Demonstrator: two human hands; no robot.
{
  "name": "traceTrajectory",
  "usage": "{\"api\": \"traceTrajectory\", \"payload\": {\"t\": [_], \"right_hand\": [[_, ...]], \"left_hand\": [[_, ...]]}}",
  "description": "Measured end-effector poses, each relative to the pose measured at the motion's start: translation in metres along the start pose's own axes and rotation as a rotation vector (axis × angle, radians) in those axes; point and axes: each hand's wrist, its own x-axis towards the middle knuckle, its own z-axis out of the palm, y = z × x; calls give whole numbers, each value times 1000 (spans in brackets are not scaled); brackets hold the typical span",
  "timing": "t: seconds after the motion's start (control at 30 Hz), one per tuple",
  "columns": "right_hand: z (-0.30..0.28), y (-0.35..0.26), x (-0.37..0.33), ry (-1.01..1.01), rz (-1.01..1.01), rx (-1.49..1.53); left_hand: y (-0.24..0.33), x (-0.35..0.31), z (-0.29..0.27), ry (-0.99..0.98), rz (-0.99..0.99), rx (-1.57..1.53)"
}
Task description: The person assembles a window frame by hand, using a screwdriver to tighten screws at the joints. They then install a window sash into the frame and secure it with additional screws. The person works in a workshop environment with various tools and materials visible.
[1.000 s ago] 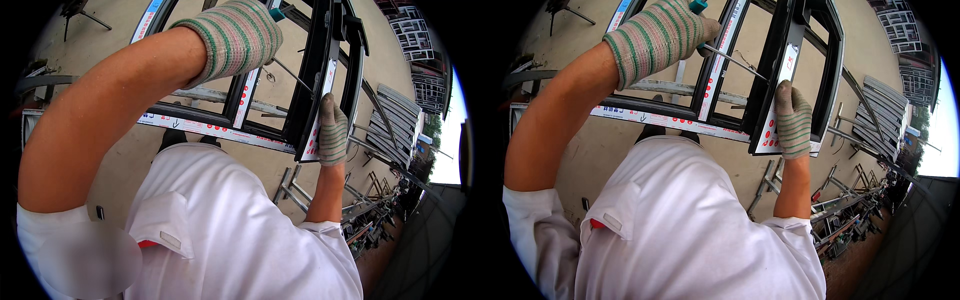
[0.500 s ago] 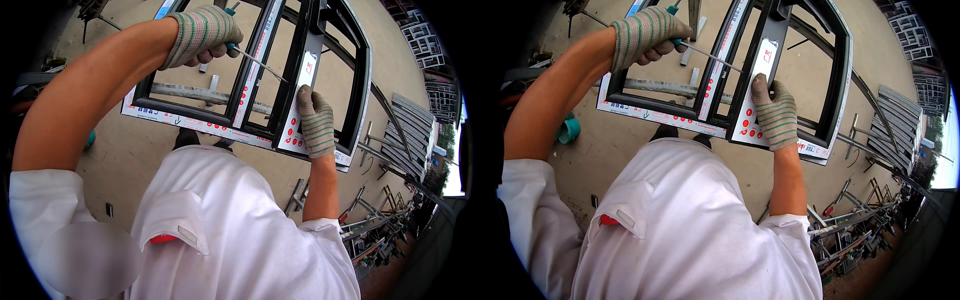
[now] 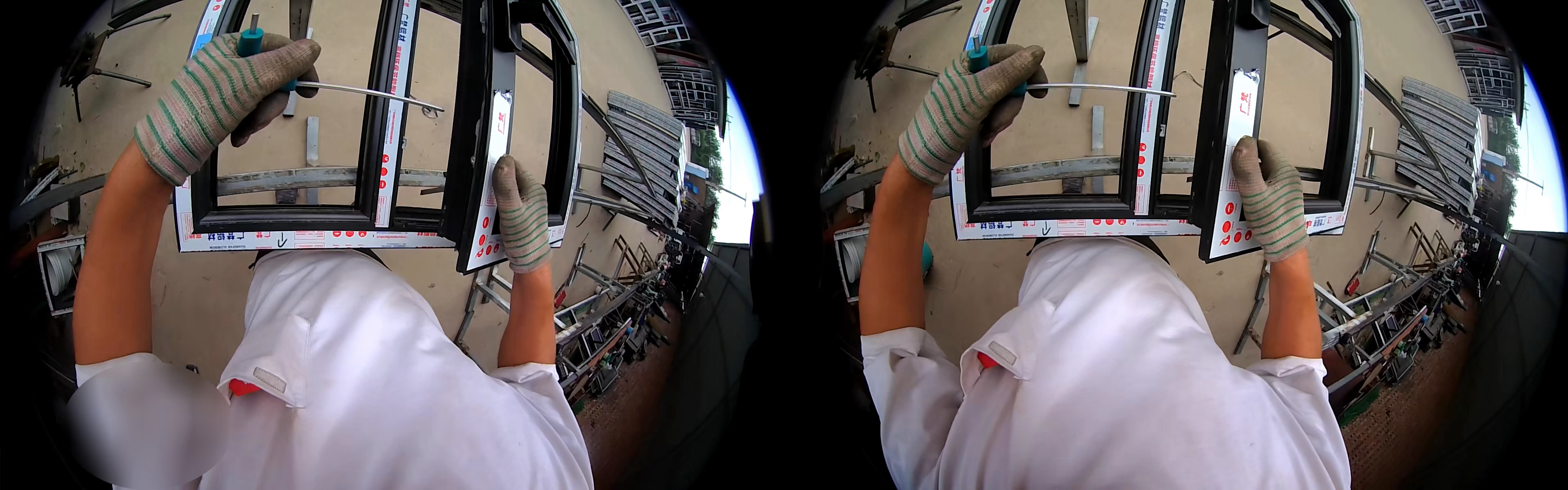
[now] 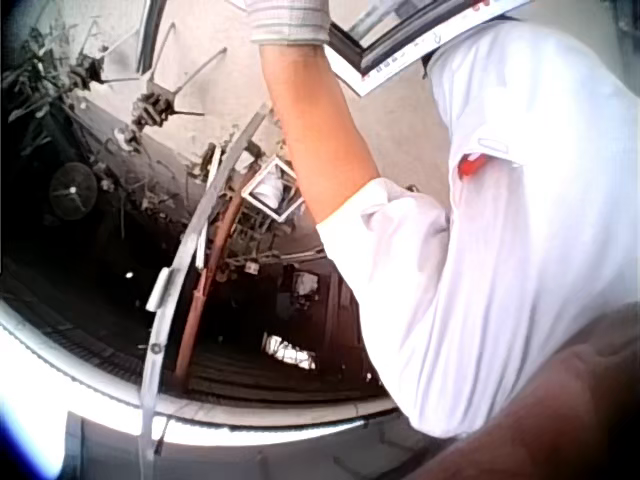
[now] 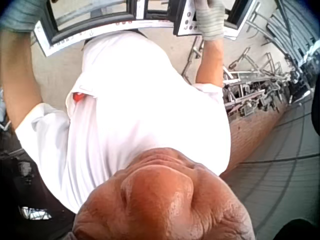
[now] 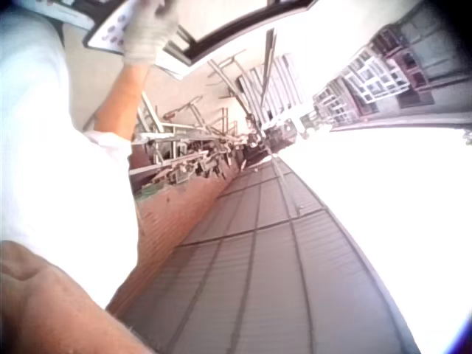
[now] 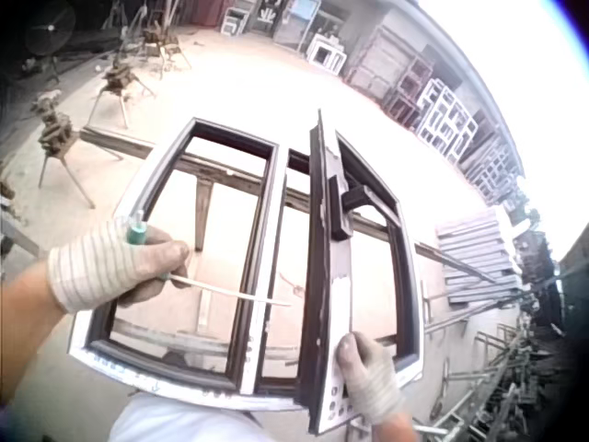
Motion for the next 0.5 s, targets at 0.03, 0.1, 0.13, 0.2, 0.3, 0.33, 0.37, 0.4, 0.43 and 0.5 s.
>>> {"api": "traceTrajectory", "payload": {"t": [0.03, 0.1, 0.13, 0.2, 0.3, 0.33, 0.37, 0.4, 0.43, 0.5], "right_hand": [[0, -4, 0, -9, 32, 6], [2, -10, -3, 19, 60, 19], [2, -7, -3, 23, 36, 5], [-1, 1, -4, 32, 102, 61], [11, -13, -9, 122, 142, 28], [13, -15, -8, 148, 160, 34], [8, -9, -7, 130, 181, 30], [8, -10, -9, 135, 183, 21], [9, -11, -8, 138, 180, 17], [11, -14, -8, 143, 172, 14]], "left_hand": [[-11, 1, -8, 21, 18, 9], [-31, 10, -20, 14, 50, 29], [-42, 18, -22, 4, 62, 19], [-58, 29, -24, -14, 84, 13], [-78, 39, -26, -40, 112, -3], [-80, 41, -26, -32, 122, 7], [-79, 42, -28, -58, 119, 4], [-79, 43, -26, -54, 132, 4], [-79, 44, -27, -46, 147, 10], [-77, 46, -27, -34, 186, 16]]}}
